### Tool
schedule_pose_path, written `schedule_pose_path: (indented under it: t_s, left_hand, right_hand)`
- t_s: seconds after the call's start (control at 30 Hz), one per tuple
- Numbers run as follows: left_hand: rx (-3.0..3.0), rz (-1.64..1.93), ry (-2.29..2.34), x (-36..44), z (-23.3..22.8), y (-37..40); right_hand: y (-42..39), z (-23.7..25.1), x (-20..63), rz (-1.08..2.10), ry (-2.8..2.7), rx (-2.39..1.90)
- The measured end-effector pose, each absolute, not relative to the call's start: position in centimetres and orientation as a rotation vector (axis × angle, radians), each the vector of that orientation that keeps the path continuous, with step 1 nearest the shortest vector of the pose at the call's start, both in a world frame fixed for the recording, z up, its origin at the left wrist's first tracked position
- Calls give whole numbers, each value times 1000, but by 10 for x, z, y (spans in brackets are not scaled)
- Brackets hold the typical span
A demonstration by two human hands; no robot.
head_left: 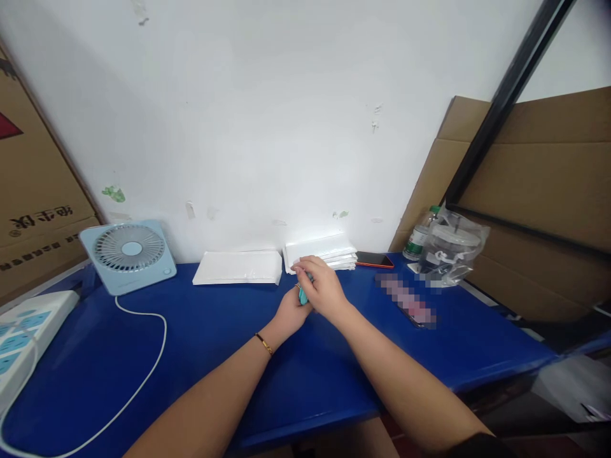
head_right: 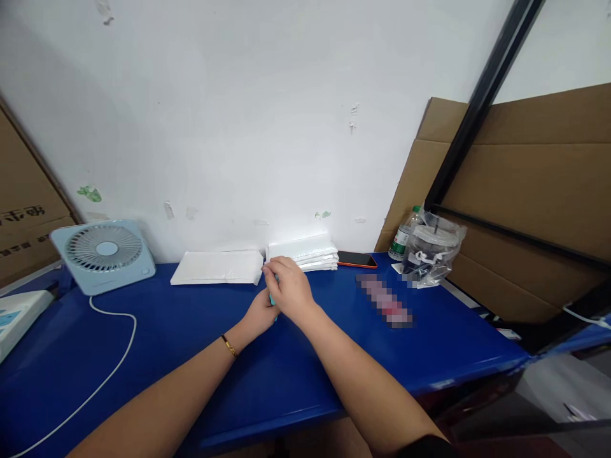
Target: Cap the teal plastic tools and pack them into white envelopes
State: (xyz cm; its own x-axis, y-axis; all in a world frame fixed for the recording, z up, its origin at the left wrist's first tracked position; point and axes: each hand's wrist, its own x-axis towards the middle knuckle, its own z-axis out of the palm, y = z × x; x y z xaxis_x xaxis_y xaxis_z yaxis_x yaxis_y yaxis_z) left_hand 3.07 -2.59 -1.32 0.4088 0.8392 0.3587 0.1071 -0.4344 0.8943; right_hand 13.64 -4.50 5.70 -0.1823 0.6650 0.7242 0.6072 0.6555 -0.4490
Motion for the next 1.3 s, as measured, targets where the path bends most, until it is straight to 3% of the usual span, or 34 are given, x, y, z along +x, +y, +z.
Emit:
schedule_pose_path:
  t_s: [0.13, 0.3, 0.4, 0.57, 0.7, 0.77, 0.93, 1.03, 1.13, 1.23, 1.3]
  left_hand:
    - [2037, 934, 1021, 22, -3, -28]
    - [2424, 677, 1262, 17, 6, -32]
    - [2514, 542, 1342, 14, 9, -34]
    - [2784, 355, 1427, 12, 21, -39]
    - [2983, 264, 1355, 17, 28, -45]
    - [2961, 297, 1399, 15, 29, -45]
    - [2578, 249, 1434, -4, 32, -37]
    - [2522, 183, 1349, -6, 33, -34]
    - [2755, 265, 1506, 4, 31, -36]
    - [2946, 311, 1422, 15, 30, -41]
    - [2984, 352, 1357, 16, 32, -43]
  right_hand:
    - [-39, 56, 169, 175, -1907, -1254]
    - [-45, 49, 175, 440, -1737, -1213]
    - [-54, 46, 169, 552, -1956, -1182]
    - [-59, 55, 173, 312, -2367, -1486]
    - [-52, 56, 174, 587, -2519, -1658]
    - [-49, 52, 174, 466, -2582, -1605]
    - [-50, 40, 179, -247, -2632, -1435]
    - [-52, 38, 183, -312, -2629, -1413]
    - [-49, 41, 186, -12, -2558, -1559]
    - [-46, 43, 186, 534, -2557, -1533]
    - [-46, 42, 185, 719, -2541, -1503]
